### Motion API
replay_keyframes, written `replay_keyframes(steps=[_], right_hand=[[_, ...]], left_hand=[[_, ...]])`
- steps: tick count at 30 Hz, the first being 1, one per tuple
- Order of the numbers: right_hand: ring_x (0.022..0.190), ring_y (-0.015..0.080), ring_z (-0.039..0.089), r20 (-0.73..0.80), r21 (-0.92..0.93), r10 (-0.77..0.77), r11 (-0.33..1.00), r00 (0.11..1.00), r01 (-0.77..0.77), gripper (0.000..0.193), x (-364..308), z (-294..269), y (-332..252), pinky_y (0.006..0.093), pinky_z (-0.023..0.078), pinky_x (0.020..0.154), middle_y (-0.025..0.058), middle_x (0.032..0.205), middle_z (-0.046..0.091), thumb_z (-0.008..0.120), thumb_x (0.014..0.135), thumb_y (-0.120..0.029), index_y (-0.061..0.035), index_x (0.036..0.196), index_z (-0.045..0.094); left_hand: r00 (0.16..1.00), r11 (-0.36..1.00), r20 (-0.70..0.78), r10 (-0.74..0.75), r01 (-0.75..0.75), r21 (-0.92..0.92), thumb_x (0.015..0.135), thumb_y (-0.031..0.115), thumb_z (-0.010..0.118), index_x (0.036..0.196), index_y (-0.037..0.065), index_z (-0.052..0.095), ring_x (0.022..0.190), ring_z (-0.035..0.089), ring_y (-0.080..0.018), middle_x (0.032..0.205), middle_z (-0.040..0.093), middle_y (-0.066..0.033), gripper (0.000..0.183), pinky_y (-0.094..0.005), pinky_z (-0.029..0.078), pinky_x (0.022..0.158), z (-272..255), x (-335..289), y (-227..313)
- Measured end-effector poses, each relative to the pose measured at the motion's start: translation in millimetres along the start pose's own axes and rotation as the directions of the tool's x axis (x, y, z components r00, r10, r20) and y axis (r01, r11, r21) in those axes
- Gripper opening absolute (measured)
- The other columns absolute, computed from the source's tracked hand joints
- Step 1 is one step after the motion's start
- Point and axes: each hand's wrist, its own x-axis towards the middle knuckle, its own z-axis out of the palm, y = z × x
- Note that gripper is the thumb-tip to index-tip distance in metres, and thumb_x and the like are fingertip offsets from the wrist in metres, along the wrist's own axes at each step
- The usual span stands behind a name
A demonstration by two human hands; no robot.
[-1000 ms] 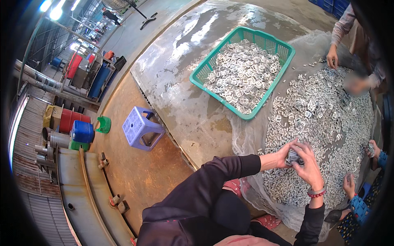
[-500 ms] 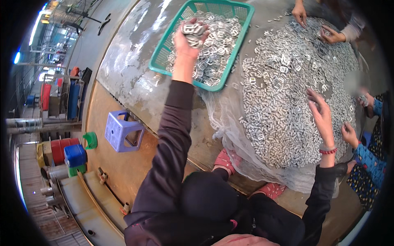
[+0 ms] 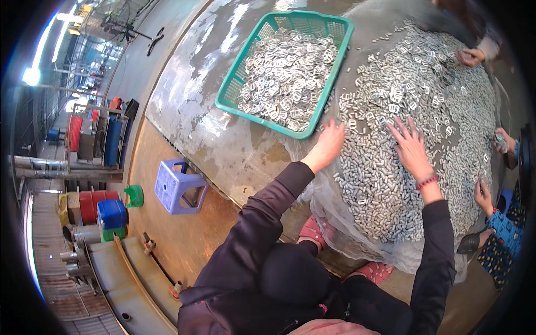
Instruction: The person sorts small white plastic parts from a large pile on a table into a green basket. They pick up handfuls of parts, separate them, and place the selected items into the basket while another person works alongside.
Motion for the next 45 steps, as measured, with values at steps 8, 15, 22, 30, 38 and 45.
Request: replay_keyframes(steps=[8,15,22,30,38,45], right_hand=[[0.127,0.0339,0.038,-0.075,0.224,0.083,0.972,0.994,-0.065,0.051,-13,47,10,0.0446,0.039,0.102,0.0086,0.137,0.043,0.056,0.087,-0.011,-0.0205,0.136,0.045],[0.109,0.0371,0.048,-0.093,0.321,0.156,0.940,0.983,-0.119,0.032,-81,62,27,0.0440,0.040,0.094,0.0163,0.116,0.053,0.050,0.089,-0.011,-0.0080,0.120,0.056],[0.109,0.0368,0.046,-0.073,0.322,0.247,0.923,0.966,-0.211,0.033,-113,58,22,0.0476,0.037,0.092,0.0163,0.119,0.049,0.041,0.096,-0.024,-0.0044,0.120,0.054],[0.118,0.0441,0.043,-0.046,0.174,0.413,0.900,0.910,-0.400,0.041,-116,72,20,0.0515,0.036,0.098,0.0273,0.128,0.046,0.050,0.093,-0.025,-0.0015,0.126,0.051],[0.106,0.0366,0.057,0.162,0.583,0.320,0.733,0.934,-0.352,0.032,-69,20,53,0.0401,0.045,0.091,0.0232,0.115,0.059,0.055,0.083,-0.010,-0.0013,0.114,0.058],[0.125,0.0350,0.044,-0.184,0.555,0.046,0.829,0.982,0.065,0.061,-10,7,49,0.0381,0.034,0.106,0.0200,0.135,0.047,0.055,0.083,-0.003,-0.0069,0.141,0.037]], left_hand=[[0.993,0.996,0.079,-0.090,0.090,0.008,0.068,-0.014,0.056,0.118,0.002,0.040,0.096,0.055,-0.0446,0.100,0.050,-0.0244,0.056,-0.0465,0.052,0.073,24,-10,-22],[0.978,0.967,-0.144,-0.149,0.114,-0.228,0.073,-0.007,0.051,0.106,-0.006,0.045,0.080,0.059,-0.0452,0.088,0.053,-0.0285,0.034,-0.0529,0.048,0.071,40,38,-32],[0.992,0.712,-0.078,0.100,-0.017,0.702,0.075,0.004,0.052,0.098,-0.015,0.058,0.094,0.061,-0.0391,0.088,0.061,-0.0284,0.031,-0.0443,0.052,0.081,67,72,-33],[0.986,0.982,-0.039,0.162,-0.165,-0.092,0.080,0.009,0.051,0.083,-0.002,0.058,0.069,0.064,-0.0352,0.073,0.062,-0.0201,0.013,-0.0467,0.050,0.057,53,60,-16],[0.950,-0.252,0.309,0.037,0.308,-0.918,0.088,0.018,0.060,0.085,0.009,0.057,0.070,0.059,-0.0122,0.077,0.056,-0.0019,0.009,-0.0246,0.042,0.047,-41,65,0],[0.864,0.651,-0.376,0.335,-0.501,-0.571,0.084,0.007,0.059,0.108,0.006,0.061,0.076,0.062,-0.0160,0.097,0.062,-0.0059,0.024,-0.0293,0.052,0.061,-20,119,-27]])
